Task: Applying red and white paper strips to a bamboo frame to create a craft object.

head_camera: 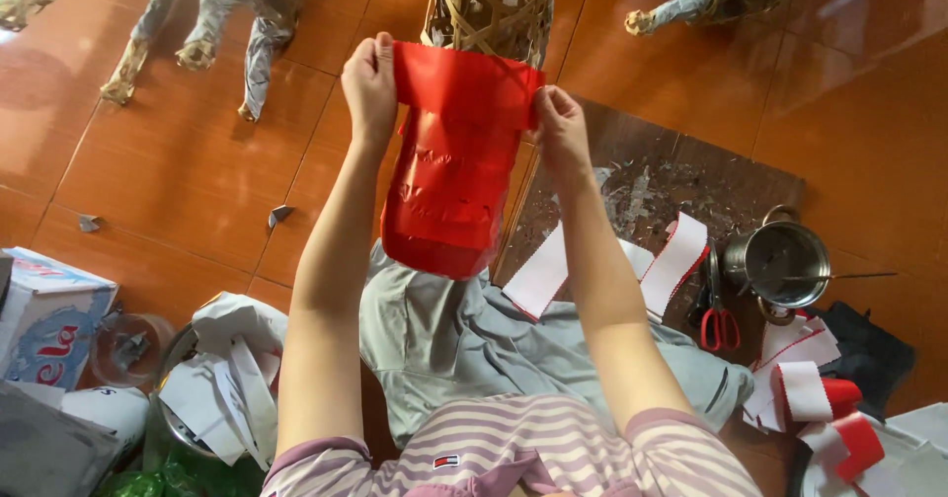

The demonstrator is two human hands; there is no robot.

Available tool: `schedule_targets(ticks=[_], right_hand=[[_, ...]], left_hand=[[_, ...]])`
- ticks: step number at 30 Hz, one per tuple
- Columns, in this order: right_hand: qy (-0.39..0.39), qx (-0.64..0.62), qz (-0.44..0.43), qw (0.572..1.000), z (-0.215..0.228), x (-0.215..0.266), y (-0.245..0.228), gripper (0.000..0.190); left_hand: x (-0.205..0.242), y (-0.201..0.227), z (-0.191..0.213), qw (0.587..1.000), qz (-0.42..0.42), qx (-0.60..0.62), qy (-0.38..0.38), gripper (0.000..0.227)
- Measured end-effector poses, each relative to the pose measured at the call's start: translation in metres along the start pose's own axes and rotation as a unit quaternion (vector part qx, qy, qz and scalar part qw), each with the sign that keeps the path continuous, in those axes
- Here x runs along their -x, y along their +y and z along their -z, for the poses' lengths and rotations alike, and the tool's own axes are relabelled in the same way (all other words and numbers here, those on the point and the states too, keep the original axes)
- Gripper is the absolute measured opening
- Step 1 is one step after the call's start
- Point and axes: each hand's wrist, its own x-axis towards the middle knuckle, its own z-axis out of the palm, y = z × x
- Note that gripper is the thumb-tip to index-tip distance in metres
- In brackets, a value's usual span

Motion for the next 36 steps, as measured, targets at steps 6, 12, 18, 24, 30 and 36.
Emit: schedule_targets(ticks=[6, 12, 18, 24, 30, 36], right_hand=[[0.033, -0.033, 0.015, 0.999, -0.005, 0.01, 0.027, 0.016], [0.003, -0.078, 0.033, 0.996, -0.014, 0.012, 0.037, 0.044], [-0.068, -0.119, 0.016, 0.99, -0.018, 0.011, 0.042, 0.08], [0.009, 0.211, 0.152, 0.966, -0.014, 0.026, 0.051, 0.066], [-0.007, 0.207, 0.192, 0.959, -0.016, 0.04, 0.058, 0.064], [-0.02, 0.141, 0.109, 0.984, -0.049, 0.056, 0.045, 0.068]], left_hand=[[-0.01, -0.031, -0.022, 0.988, 0.039, 0.101, -0.109, 0.045], [-0.011, -0.036, -0.025, 0.96, 0.101, 0.206, -0.161, 0.036], [-0.009, -0.048, -0.027, 0.922, 0.132, 0.296, -0.21, 0.017], [-0.006, -0.029, -0.008, 0.988, 0.052, 0.024, -0.143, 0.027], [0.033, 0.016, 0.017, 0.893, 0.079, 0.336, -0.288, 0.062], [0.043, -0.009, 0.014, 0.912, 0.184, 0.233, -0.283, 0.071]])
